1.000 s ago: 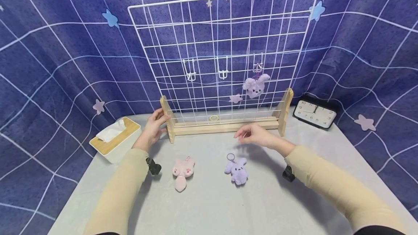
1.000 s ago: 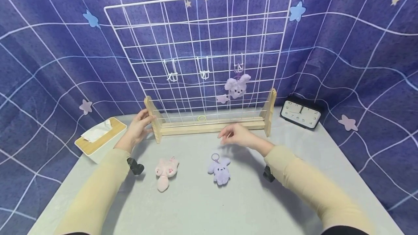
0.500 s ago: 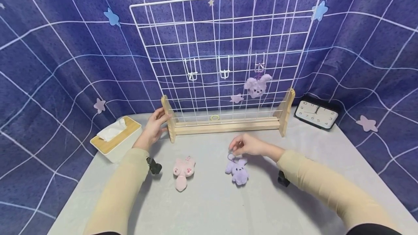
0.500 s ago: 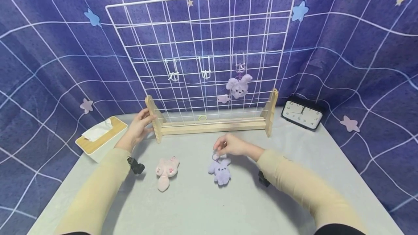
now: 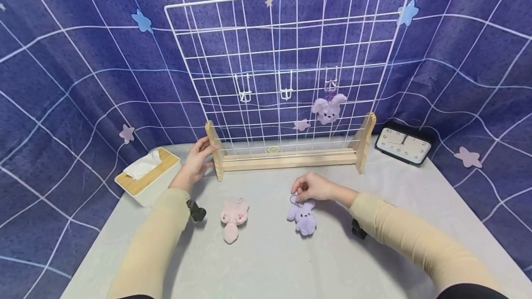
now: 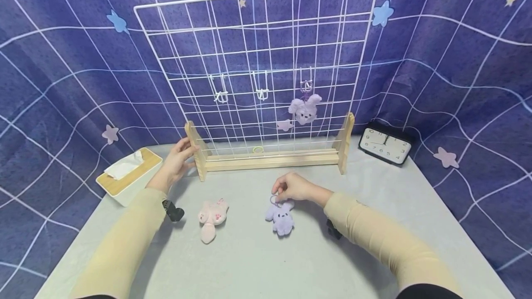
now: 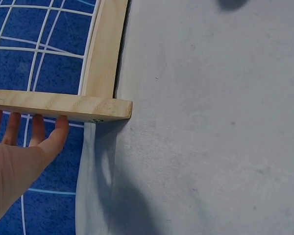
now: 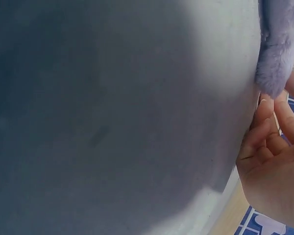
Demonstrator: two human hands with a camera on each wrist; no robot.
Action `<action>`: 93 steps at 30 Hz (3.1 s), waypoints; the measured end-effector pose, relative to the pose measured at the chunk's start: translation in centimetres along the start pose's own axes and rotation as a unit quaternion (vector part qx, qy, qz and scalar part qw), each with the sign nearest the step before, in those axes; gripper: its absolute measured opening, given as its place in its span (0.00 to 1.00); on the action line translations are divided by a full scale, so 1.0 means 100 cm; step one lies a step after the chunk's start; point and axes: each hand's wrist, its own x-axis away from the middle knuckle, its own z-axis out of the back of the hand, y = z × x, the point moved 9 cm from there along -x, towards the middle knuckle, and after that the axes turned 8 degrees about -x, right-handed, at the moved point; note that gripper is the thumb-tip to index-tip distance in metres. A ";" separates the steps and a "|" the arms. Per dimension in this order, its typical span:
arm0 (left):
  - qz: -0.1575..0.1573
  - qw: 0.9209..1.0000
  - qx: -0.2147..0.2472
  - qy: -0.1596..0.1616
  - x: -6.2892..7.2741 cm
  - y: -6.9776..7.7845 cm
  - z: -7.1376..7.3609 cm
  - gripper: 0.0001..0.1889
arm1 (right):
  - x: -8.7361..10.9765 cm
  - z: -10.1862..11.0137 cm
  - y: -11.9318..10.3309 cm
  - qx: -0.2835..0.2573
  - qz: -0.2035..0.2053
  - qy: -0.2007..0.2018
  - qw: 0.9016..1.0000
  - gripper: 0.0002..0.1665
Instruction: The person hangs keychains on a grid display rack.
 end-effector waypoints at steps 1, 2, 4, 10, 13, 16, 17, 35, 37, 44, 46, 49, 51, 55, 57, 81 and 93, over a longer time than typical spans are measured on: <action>0.000 1.000 -0.001 0.000 0.000 0.000 0.000 0.32 | 0.000 0.000 0.000 0.002 -0.002 0.000 1.000 0.11; -0.001 1.000 -0.001 0.000 0.000 0.000 0.000 0.32 | 0.000 0.000 0.001 0.004 -0.002 0.000 1.000 0.11; -0.001 1.000 0.000 0.002 0.000 0.000 0.000 0.33 | 0.000 -0.001 0.002 0.008 -0.004 -0.002 1.000 0.12; -0.001 1.000 -0.004 0.002 0.000 0.001 -0.001 0.34 | 0.001 -0.001 0.002 0.014 -0.006 -0.006 1.000 0.13; 0.000 1.000 -0.006 0.003 0.000 0.001 -0.001 0.34 | 0.001 -0.002 0.001 0.016 -0.006 -0.005 1.000 0.13; 0.000 1.000 -0.005 0.003 0.000 0.000 -0.001 0.34 | 0.002 -0.002 0.000 0.018 -0.008 -0.003 1.000 0.13; 0.000 1.000 -0.004 0.003 0.000 0.000 -0.001 0.34 | 0.002 -0.002 0.000 0.018 -0.008 -0.002 1.000 0.13; 0.000 1.000 -0.007 -0.002 -0.006 -0.006 0.001 0.34 | 0.010 -0.004 -0.012 0.014 0.056 0.002 0.998 0.15; -0.003 1.000 -0.006 -0.001 -0.011 -0.010 0.004 0.34 | 0.010 -0.004 -0.012 0.003 0.047 0.001 0.999 0.14; -0.008 1.000 -0.010 0.009 -0.016 -0.018 0.008 0.32 | 0.009 -0.007 -0.008 -0.050 0.016 -0.001 0.999 0.07; -0.011 1.000 -0.010 0.011 -0.016 -0.018 0.009 0.30 | 0.009 -0.007 -0.008 -0.060 0.014 0.000 0.998 0.06; -0.014 1.000 -0.011 0.010 -0.015 -0.018 0.009 0.29 | 0.009 -0.006 -0.007 -0.072 0.002 0.001 0.997 0.04; -0.016 1.000 -0.012 0.009 -0.015 -0.017 0.009 0.29 | 0.009 -0.004 -0.006 -0.081 -0.003 0.004 0.997 0.04; -0.016 1.000 -0.010 0.006 -0.016 -0.014 0.007 0.31 | 0.011 0.002 -0.007 -0.098 0.000 0.018 0.995 0.03; -0.016 1.000 -0.005 0.001 -0.016 -0.014 0.006 0.32 | 0.012 0.006 -0.009 -0.107 0.005 0.025 0.994 0.04; -0.004 1.000 0.004 -0.013 0.001 0.002 -0.001 0.33 | 0.020 0.030 -0.035 -0.145 -0.025 0.067 0.987 0.07; -0.004 1.000 0.005 -0.013 0.001 0.002 0.000 0.34 | 0.020 0.046 -0.047 -0.144 -0.020 0.072 0.987 0.09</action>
